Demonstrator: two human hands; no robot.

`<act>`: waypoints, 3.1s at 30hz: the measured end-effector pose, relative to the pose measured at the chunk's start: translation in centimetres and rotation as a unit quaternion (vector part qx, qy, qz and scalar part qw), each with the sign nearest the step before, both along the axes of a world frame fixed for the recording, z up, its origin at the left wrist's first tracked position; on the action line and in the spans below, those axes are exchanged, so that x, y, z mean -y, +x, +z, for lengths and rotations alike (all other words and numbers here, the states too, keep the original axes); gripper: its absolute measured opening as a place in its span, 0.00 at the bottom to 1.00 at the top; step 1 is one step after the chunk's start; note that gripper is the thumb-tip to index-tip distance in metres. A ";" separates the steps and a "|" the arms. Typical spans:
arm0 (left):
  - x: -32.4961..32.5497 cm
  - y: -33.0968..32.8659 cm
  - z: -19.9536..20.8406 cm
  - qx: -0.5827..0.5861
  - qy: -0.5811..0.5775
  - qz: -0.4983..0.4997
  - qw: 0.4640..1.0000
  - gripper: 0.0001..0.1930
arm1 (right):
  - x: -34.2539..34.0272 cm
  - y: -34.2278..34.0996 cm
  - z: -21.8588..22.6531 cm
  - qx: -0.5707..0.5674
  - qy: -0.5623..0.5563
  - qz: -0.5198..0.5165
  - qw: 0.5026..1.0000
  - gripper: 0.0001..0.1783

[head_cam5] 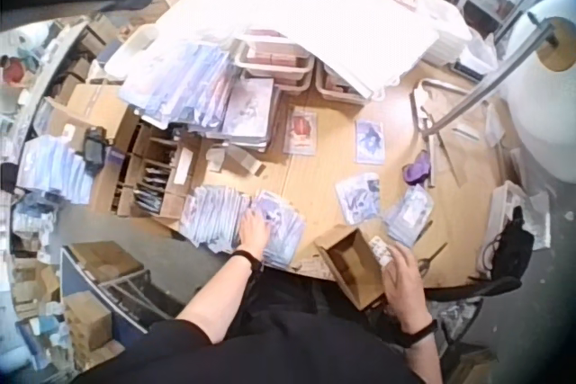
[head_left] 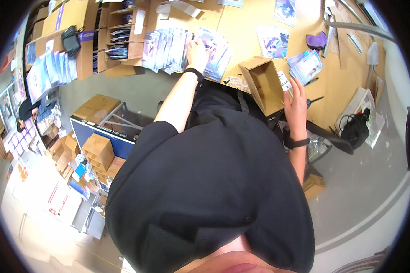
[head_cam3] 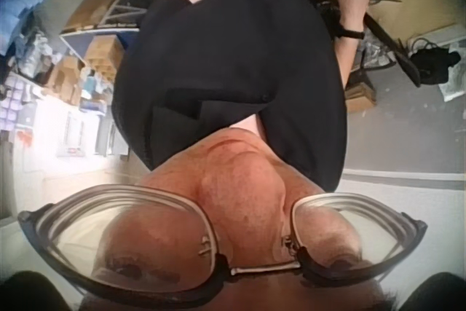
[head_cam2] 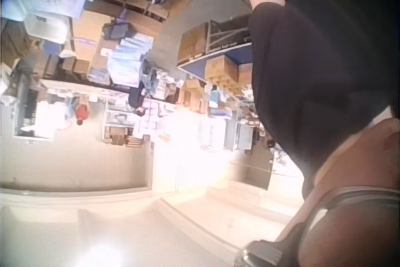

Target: The person assembles a cardboard box, applies tape using a dispenser, and then fills the box with multiple packaged items from stacks on a table.

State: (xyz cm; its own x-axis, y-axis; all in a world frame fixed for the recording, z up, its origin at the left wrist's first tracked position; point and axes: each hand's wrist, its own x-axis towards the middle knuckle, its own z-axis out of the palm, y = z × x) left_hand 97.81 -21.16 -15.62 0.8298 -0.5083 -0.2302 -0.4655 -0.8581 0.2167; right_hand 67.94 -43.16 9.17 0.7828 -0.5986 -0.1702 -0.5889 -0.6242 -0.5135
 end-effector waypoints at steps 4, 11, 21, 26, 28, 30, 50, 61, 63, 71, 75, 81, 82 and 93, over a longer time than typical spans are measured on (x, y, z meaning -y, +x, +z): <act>0.4 -1.1 2.2 -0.023 -0.046 -0.005 0.999 0.39 | 0.0 -0.8 -0.2 -0.011 -0.002 -0.004 1.000 0.26; 0.3 -2.1 2.8 0.013 -0.034 0.052 0.998 0.46 | -0.4 -0.9 0.0 -0.014 0.021 0.006 1.000 0.26; 0.1 -1.9 3.0 0.067 -0.118 0.043 0.990 0.35 | -0.2 -3.5 -0.7 -0.003 -0.015 0.007 1.000 0.27; -0.3 -1.6 1.1 -0.060 -0.217 0.116 0.967 0.28 | -0.2 -4.6 -0.7 -0.006 0.011 -0.009 1.000 0.27; -0.3 -1.9 1.6 -0.090 -0.246 0.105 0.959 0.24 | -0.1 -4.6 -0.3 0.015 0.025 -0.027 0.999 0.26; -2.8 -0.4 -0.7 -0.055 -0.341 0.088 0.934 0.22 | 0.4 -3.0 0.5 0.047 0.125 -0.042 0.990 0.26; -4.2 -14.0 25.5 -0.495 -0.375 -0.034 0.783 0.26 | -1.7 0.2 7.9 0.157 0.373 0.103 0.909 0.06; -1.5 -15.7 27.4 -0.491 -0.283 -0.149 0.810 0.37 | -0.9 -2.3 6.1 0.116 0.275 0.218 0.929 0.22; -1.8 -16.0 27.1 -0.489 -0.293 -0.146 0.809 0.37 | -1.4 -2.5 5.9 0.108 0.246 0.218 0.938 0.23; -3.4 -16.8 25.7 -0.487 -0.327 -0.078 0.806 0.29 | 0.2 -3.8 7.1 0.118 0.305 0.111 0.938 0.15; -3.1 -17.2 26.3 -0.493 -0.330 -0.091 0.800 0.28 | 1.8 -4.6 6.5 0.153 0.342 0.017 0.927 0.11; -3.5 -17.3 26.2 -0.501 -0.334 -0.108 0.791 0.30 | 4.8 -6.5 6.1 0.232 0.361 -0.034 0.903 0.10; -3.6 -17.3 26.1 -0.504 -0.334 -0.103 0.790 0.30 | 4.9 -6.7 6.4 0.227 0.412 -0.052 0.881 0.09; -3.9 -16.8 25.6 -0.529 -0.330 -0.101 0.775 0.33 | 2.1 -7.7 5.2 0.226 0.409 -0.086 0.880 0.11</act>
State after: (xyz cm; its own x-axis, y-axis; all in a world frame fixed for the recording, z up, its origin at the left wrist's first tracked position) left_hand 81.03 -17.30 10.01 0.2428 -0.9000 -0.3621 0.1619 -0.3304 0.9298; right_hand 60.22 -45.31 14.36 0.7906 -0.5370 -0.2943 -0.2591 0.1421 -0.9553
